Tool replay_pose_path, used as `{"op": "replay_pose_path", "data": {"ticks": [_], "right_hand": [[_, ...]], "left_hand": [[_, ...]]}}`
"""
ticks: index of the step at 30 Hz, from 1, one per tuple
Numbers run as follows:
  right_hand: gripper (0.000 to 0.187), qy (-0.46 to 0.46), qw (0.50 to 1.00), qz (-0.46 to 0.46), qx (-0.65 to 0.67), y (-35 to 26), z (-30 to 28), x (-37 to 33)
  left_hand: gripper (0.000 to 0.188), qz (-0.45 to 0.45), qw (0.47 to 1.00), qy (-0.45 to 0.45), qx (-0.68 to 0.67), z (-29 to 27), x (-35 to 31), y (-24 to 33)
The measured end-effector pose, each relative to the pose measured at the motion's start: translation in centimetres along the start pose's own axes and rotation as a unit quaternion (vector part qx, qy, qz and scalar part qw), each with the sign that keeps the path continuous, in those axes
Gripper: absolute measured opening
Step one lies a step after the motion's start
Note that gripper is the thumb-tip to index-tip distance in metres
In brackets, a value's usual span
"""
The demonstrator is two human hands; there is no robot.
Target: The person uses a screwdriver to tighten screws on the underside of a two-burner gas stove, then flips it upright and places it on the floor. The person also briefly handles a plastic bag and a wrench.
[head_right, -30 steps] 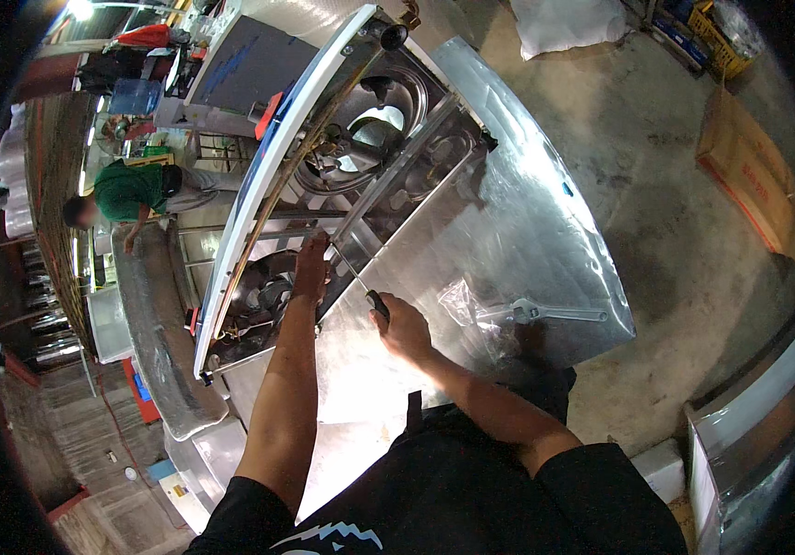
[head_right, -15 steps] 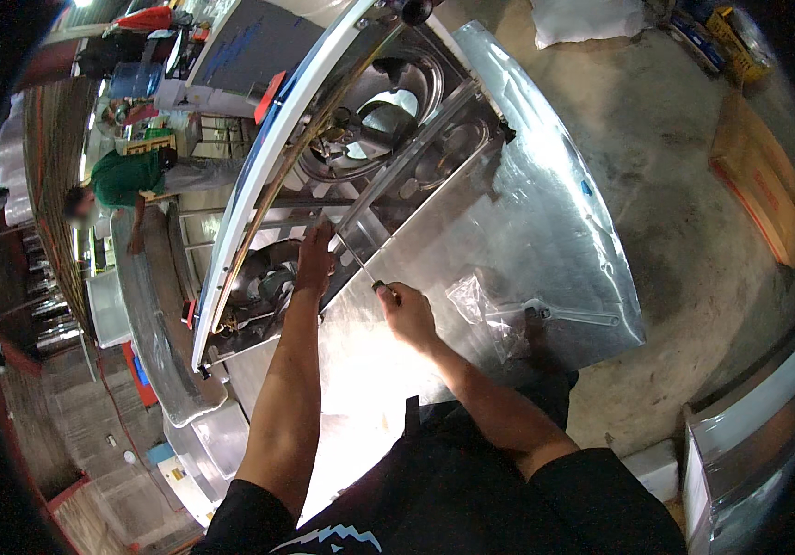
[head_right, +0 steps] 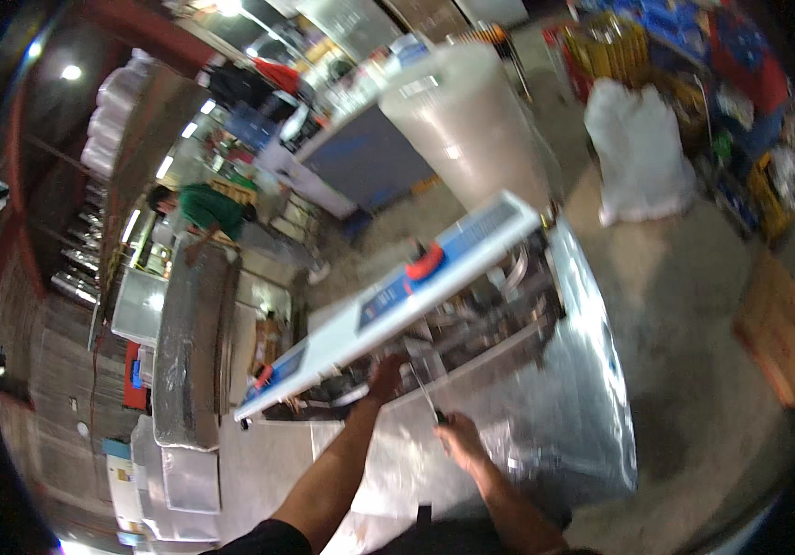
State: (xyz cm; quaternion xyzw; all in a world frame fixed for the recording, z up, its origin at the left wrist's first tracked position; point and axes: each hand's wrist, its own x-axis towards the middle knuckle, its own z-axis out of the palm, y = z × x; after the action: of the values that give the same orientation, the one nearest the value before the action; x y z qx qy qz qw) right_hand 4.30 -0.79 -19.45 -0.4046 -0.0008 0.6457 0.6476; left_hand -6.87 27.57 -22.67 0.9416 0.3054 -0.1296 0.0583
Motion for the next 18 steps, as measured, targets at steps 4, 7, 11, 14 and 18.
{"op": "replay_pose_path", "data": {"ticks": [4,7,11,14,18], "right_hand": [[0.03,0.259,0.765,-0.354,-0.471,1.6,2.2,-0.2],[0.038,0.069,0.986,-0.008,-0.151,1.8,1.1,1.0],[0.044,-0.189,0.907,0.239,0.291,1.5,-1.8,2.7],[0.04,-0.165,0.91,0.225,0.306,2.1,-1.9,3.1],[0.019,-0.029,0.994,0.001,0.107,3.8,0.5,1.9]], "left_hand": [[0.035,0.001,0.99,0.066,-0.126,-1.8,0.6,1.1],[0.032,-0.173,0.893,0.019,-0.415,-3.6,0.7,3.0],[0.042,-0.15,0.886,0.082,-0.432,-4.6,0.2,4.4],[0.044,-0.122,0.913,0.113,-0.372,-4.7,0.2,4.4],[0.043,-0.135,0.896,0.082,-0.415,-4.5,0.3,4.1]]}}
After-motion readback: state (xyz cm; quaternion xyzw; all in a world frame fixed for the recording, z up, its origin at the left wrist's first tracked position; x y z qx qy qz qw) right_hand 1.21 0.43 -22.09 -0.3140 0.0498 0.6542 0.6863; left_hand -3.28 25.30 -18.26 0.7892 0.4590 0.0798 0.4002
